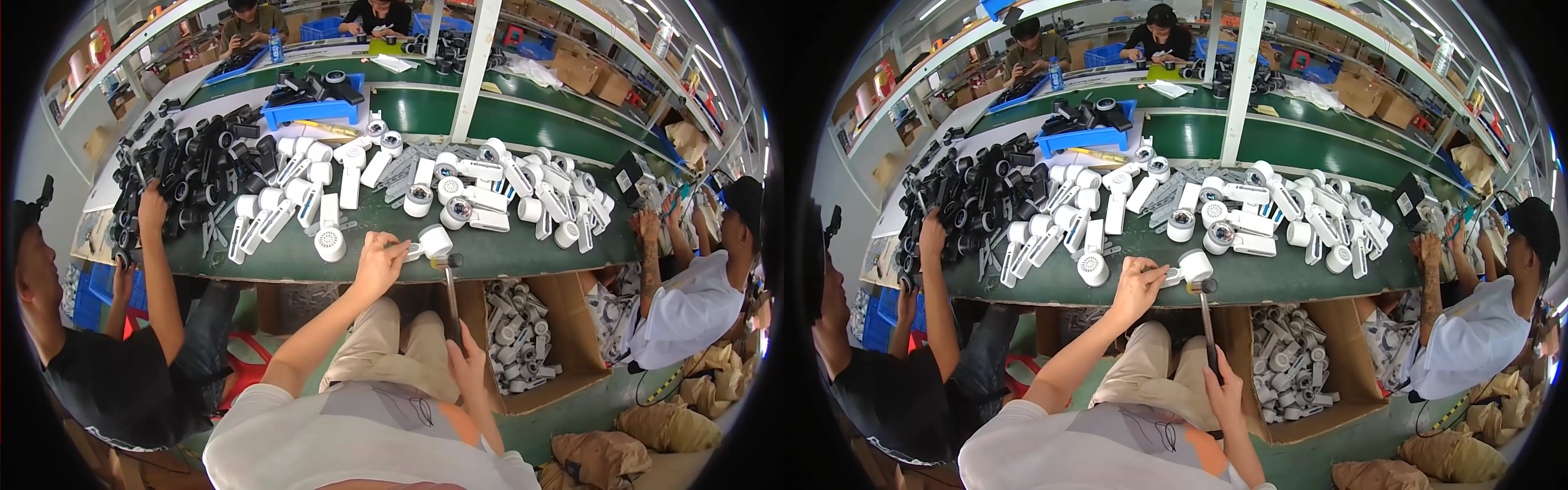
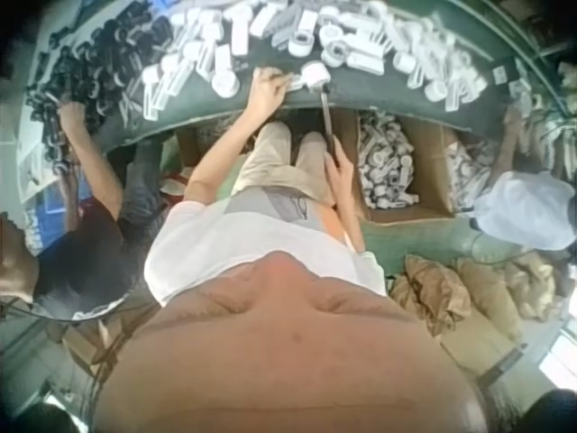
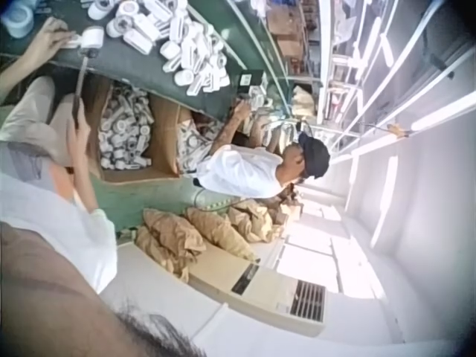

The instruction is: The person assembles plastic components by hammering pins into a plastic housing with a hammer.

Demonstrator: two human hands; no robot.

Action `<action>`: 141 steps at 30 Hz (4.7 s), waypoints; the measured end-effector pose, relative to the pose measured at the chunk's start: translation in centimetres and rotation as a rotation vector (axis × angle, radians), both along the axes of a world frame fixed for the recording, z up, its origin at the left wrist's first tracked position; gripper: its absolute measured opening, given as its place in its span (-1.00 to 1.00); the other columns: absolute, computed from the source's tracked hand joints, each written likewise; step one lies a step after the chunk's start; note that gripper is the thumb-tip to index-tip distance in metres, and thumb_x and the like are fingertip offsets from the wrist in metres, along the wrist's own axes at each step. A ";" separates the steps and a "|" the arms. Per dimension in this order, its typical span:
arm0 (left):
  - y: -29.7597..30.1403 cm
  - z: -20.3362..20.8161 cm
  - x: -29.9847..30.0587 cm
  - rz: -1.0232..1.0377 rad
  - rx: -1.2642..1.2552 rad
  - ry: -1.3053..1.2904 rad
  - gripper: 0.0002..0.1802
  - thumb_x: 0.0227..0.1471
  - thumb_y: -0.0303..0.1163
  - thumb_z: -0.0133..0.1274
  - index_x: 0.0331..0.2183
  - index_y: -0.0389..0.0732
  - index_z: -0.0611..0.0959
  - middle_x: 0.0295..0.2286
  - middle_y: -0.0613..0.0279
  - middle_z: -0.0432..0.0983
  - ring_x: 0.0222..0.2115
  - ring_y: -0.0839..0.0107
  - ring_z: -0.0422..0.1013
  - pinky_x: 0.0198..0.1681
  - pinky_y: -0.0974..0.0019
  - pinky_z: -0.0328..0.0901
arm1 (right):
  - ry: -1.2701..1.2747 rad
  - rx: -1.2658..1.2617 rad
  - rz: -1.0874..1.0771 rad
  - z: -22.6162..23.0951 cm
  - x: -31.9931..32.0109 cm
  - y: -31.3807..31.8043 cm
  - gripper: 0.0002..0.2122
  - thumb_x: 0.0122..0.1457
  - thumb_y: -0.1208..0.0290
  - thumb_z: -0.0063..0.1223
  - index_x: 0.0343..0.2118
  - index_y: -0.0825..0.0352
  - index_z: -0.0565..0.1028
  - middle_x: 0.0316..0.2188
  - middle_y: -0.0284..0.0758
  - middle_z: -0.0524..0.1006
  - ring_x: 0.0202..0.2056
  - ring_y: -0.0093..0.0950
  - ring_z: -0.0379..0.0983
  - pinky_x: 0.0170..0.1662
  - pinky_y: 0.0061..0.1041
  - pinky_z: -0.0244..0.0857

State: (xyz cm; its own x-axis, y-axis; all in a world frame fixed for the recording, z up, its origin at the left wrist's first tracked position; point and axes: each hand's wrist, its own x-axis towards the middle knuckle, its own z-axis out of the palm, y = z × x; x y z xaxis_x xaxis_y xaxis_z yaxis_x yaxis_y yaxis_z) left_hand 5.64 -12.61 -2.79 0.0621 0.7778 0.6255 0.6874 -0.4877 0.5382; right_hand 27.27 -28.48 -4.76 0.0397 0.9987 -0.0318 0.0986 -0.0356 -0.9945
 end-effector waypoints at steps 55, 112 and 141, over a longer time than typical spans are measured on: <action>-1.1 -3.2 -3.7 -0.078 -0.194 -0.424 -0.58 -0.32 -0.51 0.32 -0.29 -0.28 0.59 -0.45 0.11 0.51 -0.43 0.20 0.43 -0.35 0.25 0.31 | -0.617 0.373 0.173 4.0 -3.4 3.6 -0.53 0.14 0.50 0.00 0.15 0.24 0.25 -0.42 -0.10 0.46 -0.39 -0.06 0.42 -0.36 -0.23 0.30; 6.4 -2.3 17.5 -0.233 0.099 0.291 -0.49 -0.15 -0.20 0.19 -0.13 -0.17 0.51 -0.05 0.07 0.36 -0.13 0.19 0.33 -0.24 0.17 0.33 | -0.207 0.279 -0.348 0.7 4.6 -3.4 -0.61 0.13 0.56 0.00 0.05 0.49 0.33 -0.50 -0.36 0.47 -0.50 -0.65 0.31 -0.40 -0.62 0.26; -0.7 0.9 -5.8 -0.263 -0.173 -0.040 -0.65 -0.06 -0.66 -0.01 -0.15 -0.28 0.52 -0.25 0.02 0.52 -0.22 0.07 0.45 -0.18 0.21 0.35 | 0.110 0.036 -0.076 -0.5 0.0 -1.3 -0.60 0.15 0.57 -0.03 0.08 0.41 0.32 -0.64 -0.54 0.34 -0.64 -0.79 0.17 -0.61 -0.75 0.05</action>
